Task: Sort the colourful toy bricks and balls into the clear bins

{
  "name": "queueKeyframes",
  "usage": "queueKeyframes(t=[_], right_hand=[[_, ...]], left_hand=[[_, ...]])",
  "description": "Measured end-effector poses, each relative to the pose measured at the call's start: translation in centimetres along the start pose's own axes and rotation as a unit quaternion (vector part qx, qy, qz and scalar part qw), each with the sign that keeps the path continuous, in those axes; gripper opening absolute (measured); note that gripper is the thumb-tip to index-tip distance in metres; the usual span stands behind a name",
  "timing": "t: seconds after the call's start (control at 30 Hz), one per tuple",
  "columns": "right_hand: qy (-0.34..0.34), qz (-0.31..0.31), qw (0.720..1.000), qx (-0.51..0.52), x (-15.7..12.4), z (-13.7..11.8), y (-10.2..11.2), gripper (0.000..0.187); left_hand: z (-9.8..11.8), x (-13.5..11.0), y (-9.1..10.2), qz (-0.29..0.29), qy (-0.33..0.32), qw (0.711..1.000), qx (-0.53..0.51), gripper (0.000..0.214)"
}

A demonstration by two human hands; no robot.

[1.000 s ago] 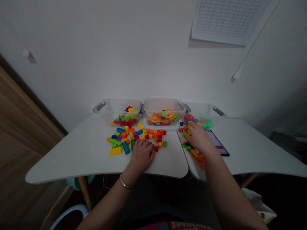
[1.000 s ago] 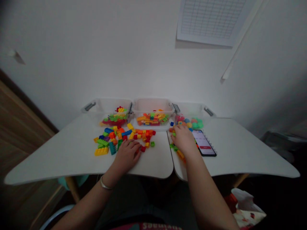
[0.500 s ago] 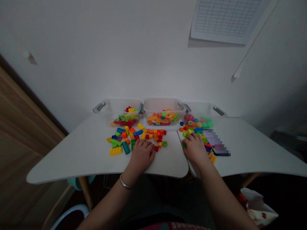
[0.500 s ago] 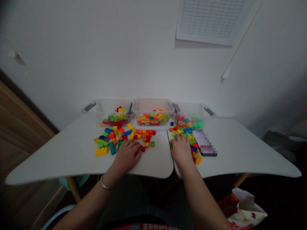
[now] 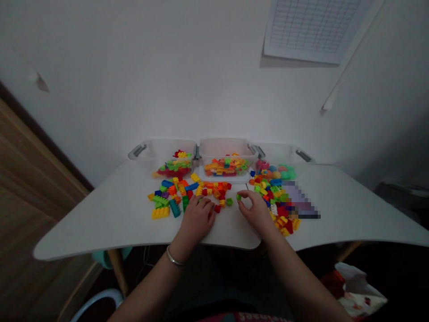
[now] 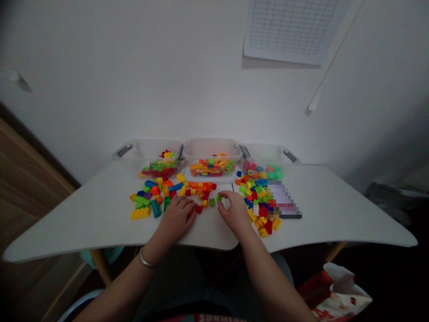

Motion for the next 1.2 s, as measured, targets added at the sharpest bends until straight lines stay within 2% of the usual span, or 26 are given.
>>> queueKeyframes(t=[0.2,0.37,0.57,0.8,0.97,1.07,1.2], right_hand=[[-0.042,-0.044,0.997,0.039,-1.3,-0.2,-2.2,0.025],[-0.013,-0.056,0.998,0.01,-1.3,-0.7,-2.1,0.023],[0.022,-0.058,0.998,-0.011,-1.3,-1.2,-2.2,0.021],[0.079,-0.018,0.996,-0.022,-1.3,-2.0,-1.9,0.017],[0.081,-0.016,0.996,-0.018,-1.5,-1.7,-1.8,0.02],[0.078,-0.019,0.997,-0.011,-1.5,-1.6,-1.8,0.021],[0.053,-0.034,0.998,-0.014,-1.4,-1.7,-1.8,0.021]], left_hand=[[0.3,-0.1,0.3,0.016,0.024,0.999,0.021,0.027],[0.1,-0.2,0.6,0.036,0.033,0.998,0.037,0.035],[-0.4,0.1,1.2,0.022,0.047,0.998,0.048,0.038],[2.1,2.0,1.3,-0.004,0.018,0.999,-0.046,0.026],[4.0,3.3,1.1,-0.027,-0.007,0.998,-0.058,0.019],[4.2,3.8,0.6,-0.042,0.012,0.997,-0.059,0.015],[3.5,4.5,0.5,-0.023,0.036,0.999,-0.018,0.016]])
Point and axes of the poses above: each hand's wrist, its own x-axis towards the middle knuckle, its own y-axis out of the back of the hand, z = x × y, the point moved 4 cm from there along x, towards the middle knuckle, and after that the axes turned 2 degrees about y, right-handed, at the moved point
